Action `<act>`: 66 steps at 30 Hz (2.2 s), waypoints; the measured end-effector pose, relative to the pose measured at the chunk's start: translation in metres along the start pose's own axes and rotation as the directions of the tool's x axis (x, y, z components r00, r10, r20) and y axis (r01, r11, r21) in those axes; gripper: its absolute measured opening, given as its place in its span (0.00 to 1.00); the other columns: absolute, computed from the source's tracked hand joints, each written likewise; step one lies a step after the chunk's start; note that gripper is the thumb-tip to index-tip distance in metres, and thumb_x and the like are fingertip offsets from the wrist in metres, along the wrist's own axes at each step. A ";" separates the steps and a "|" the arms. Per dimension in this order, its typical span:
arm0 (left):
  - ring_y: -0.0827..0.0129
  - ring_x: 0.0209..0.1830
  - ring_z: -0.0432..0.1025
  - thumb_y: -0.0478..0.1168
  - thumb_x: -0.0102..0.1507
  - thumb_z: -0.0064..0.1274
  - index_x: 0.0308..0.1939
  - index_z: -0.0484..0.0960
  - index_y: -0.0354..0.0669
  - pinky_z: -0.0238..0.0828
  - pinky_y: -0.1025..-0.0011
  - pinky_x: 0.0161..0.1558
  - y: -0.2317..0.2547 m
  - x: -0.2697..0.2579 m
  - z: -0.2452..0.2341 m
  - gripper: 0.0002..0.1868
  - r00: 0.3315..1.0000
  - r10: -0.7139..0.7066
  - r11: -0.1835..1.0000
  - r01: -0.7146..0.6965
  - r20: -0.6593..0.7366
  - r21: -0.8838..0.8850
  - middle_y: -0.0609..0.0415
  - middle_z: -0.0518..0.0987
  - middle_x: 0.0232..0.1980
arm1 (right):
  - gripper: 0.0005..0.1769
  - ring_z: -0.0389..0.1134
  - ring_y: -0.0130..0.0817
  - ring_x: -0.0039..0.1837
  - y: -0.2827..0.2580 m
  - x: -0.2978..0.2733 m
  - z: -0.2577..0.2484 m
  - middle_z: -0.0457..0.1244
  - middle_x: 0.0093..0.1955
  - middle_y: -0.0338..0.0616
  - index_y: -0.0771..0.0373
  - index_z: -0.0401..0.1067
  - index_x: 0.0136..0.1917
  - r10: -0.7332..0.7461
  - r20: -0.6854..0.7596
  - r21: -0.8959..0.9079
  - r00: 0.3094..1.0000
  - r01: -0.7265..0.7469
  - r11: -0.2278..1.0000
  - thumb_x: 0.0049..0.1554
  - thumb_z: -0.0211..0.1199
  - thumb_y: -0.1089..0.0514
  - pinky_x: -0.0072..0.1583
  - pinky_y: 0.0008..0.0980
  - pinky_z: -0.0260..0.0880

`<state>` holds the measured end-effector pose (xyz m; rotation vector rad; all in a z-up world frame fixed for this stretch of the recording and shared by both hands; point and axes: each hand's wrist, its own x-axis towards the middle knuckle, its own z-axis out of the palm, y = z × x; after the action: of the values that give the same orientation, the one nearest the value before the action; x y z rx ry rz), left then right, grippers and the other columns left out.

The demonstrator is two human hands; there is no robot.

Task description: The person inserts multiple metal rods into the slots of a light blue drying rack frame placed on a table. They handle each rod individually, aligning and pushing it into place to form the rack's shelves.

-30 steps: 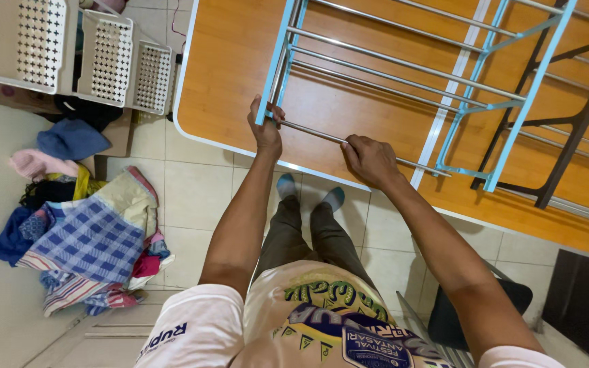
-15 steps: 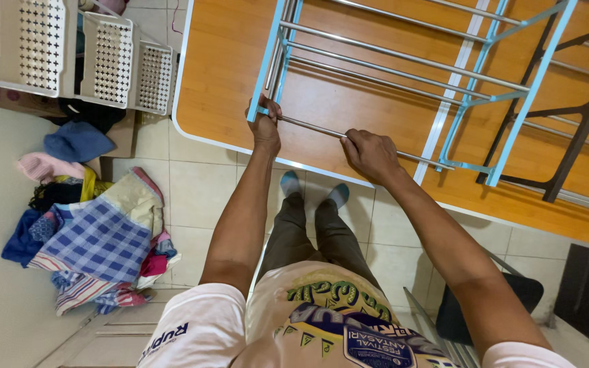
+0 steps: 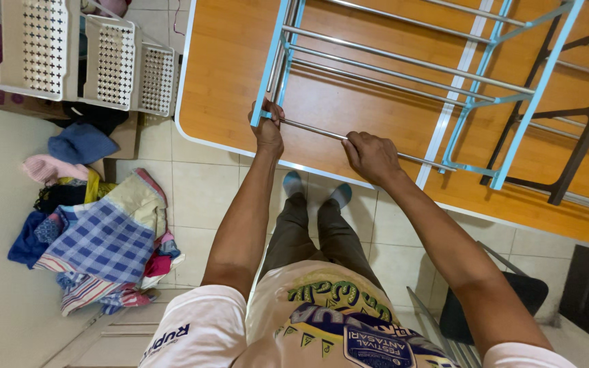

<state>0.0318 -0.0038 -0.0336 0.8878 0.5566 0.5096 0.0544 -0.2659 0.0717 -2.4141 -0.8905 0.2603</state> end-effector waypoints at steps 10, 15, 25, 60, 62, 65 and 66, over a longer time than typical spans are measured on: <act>0.69 0.22 0.59 0.48 0.72 0.43 0.27 0.68 0.43 0.62 0.67 0.33 -0.007 0.002 -0.011 0.21 0.998 -0.010 0.998 0.005 0.070 0.059 0.57 0.62 0.20 | 0.13 0.68 0.53 0.40 0.008 0.004 0.004 0.66 0.37 0.50 0.61 0.69 0.45 -0.047 0.024 -0.047 0.999 0.048 0.998 0.67 0.55 0.51 0.41 0.51 0.66; 0.69 0.22 0.60 0.47 0.74 0.45 0.29 0.68 0.44 0.63 0.68 0.33 -0.008 0.003 -0.013 0.19 0.997 -0.006 1.000 0.004 0.083 0.022 0.58 0.62 0.21 | 0.15 0.69 0.53 0.41 0.012 0.004 0.011 0.67 0.38 0.50 0.62 0.68 0.46 -0.027 0.045 -0.043 0.999 0.029 0.999 0.68 0.54 0.50 0.42 0.51 0.67; 0.68 0.30 0.72 0.41 0.69 0.43 0.36 0.73 0.39 0.63 0.72 0.29 0.015 -0.011 -0.006 0.11 0.999 0.052 0.978 -0.049 -0.011 0.204 0.53 0.75 0.28 | 0.11 0.68 0.53 0.49 -0.017 0.008 -0.018 0.63 0.47 0.52 0.61 0.72 0.45 0.024 -0.020 0.025 1.000 -0.024 0.999 0.61 0.62 0.51 0.48 0.50 0.69; 0.72 0.39 0.76 0.35 0.66 0.59 0.47 0.83 0.32 0.74 0.74 0.43 -0.017 -0.143 0.135 0.09 0.654 -0.153 0.737 -0.423 0.741 0.526 0.50 0.80 0.41 | 0.12 0.65 0.26 0.50 0.107 -0.128 -0.017 0.66 0.47 0.39 0.68 0.72 0.53 0.741 -0.528 0.805 0.415 -0.034 0.593 0.63 0.64 0.57 0.51 0.29 0.67; 0.65 0.43 0.77 0.37 0.65 0.60 0.49 0.82 0.33 0.75 0.70 0.46 -0.027 -0.146 0.146 0.12 0.590 -0.177 0.656 -0.526 0.788 0.541 0.48 0.80 0.43 | 0.14 0.66 0.27 0.49 0.116 -0.124 -0.015 0.67 0.45 0.40 0.67 0.72 0.48 0.738 -0.483 0.806 0.471 -0.088 0.585 0.66 0.58 0.53 0.52 0.29 0.67; 0.56 0.47 0.75 0.39 0.62 0.62 0.51 0.83 0.36 0.71 0.62 0.51 -0.045 -0.148 0.164 0.16 0.470 -0.181 0.480 -0.724 0.864 0.495 0.47 0.80 0.47 | 0.22 0.65 0.29 0.46 0.127 -0.118 -0.007 0.66 0.40 0.41 0.66 0.70 0.42 0.774 -0.368 0.874 0.515 -0.092 0.477 0.70 0.50 0.47 0.52 0.31 0.66; 0.53 0.49 0.74 0.40 0.60 0.62 0.51 0.83 0.38 0.68 0.58 0.53 -0.051 -0.148 0.170 0.17 0.423 -0.182 0.409 -0.788 0.888 0.460 0.46 0.80 0.48 | 0.25 0.64 0.29 0.44 0.129 -0.118 -0.005 0.65 0.38 0.41 0.65 0.69 0.41 0.789 -0.321 0.903 0.523 -0.081 0.421 0.70 0.47 0.45 0.51 0.31 0.66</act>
<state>0.0392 -0.2204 0.0457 2.1797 -0.5044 0.0357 0.0365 -0.4257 0.0030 -1.5093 0.3673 -0.1104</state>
